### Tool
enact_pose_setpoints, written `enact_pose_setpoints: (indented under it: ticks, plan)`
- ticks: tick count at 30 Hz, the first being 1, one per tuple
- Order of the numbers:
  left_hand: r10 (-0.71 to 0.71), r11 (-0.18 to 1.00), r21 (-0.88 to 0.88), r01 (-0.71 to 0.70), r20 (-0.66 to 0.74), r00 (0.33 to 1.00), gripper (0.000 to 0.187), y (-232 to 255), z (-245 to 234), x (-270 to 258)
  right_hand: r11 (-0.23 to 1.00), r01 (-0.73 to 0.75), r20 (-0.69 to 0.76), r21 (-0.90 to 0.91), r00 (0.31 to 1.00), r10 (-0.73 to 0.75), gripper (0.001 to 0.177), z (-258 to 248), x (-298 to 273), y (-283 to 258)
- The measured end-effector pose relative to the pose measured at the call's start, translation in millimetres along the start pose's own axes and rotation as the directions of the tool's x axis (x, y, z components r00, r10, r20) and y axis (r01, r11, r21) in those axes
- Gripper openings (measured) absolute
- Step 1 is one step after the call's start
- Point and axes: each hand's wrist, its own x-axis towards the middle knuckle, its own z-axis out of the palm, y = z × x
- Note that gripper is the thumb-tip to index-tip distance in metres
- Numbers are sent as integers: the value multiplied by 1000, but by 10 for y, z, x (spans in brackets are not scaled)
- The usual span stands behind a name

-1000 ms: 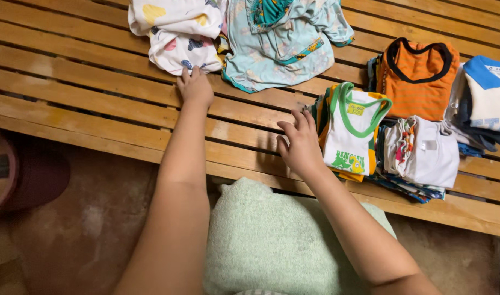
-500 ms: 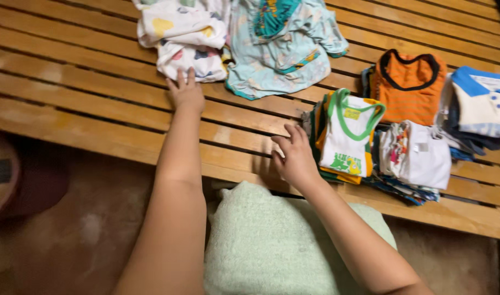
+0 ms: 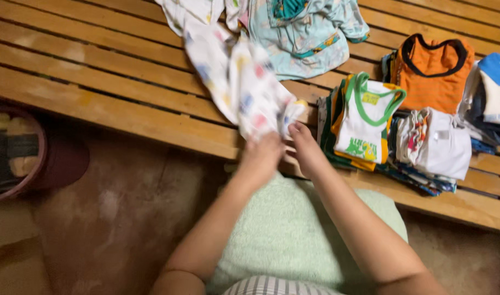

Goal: The person folds several small garments one by one on a towel placed on their lap. They pick up each item, unfold it, fold it neatly, and place it into a growing stack on the wooden bench.

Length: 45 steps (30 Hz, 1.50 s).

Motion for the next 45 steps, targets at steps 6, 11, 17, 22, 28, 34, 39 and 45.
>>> enact_pose_setpoints:
  ticks: [6,11,17,22,28,34,39,45]
  plan:
    - [33,936,-339,-93,-178,984,48,289,-499,-84,973,-26,53,228,998,14,37,-130,-76,-105]
    - [-153,919,-384,90,-137,979,41,231,-589,24,956,129,208,264,960,-187,32,-177,-537,-498]
    - [-29,999,-40,18,-296,955,23,-31,-988,28,858,422,142,293,868,-476,24,-539,-1372,-1237]
    - [11,992,-114,-62,-399,917,20,-29,-1524,-63,710,551,75,439,765,-640,26,-993,-2058,-1711]
    - [-171,864,-490,-114,-498,850,24,83,-2028,12,538,754,10,376,578,-816,16,-1442,-2415,-1823]
    - [-7,867,-385,-317,-645,764,15,287,-2838,165,309,944,-136,-112,293,-946,26,-1827,-2523,-1910]
    - [-42,736,-554,-388,-610,792,2,685,-3296,-110,424,905,-126,-23,418,-900,23,-2310,-2821,-1734]
    - [103,568,-799,-199,-170,980,26,508,-2830,-1492,491,629,11,-603,622,-783,24,-2859,-3545,-237]
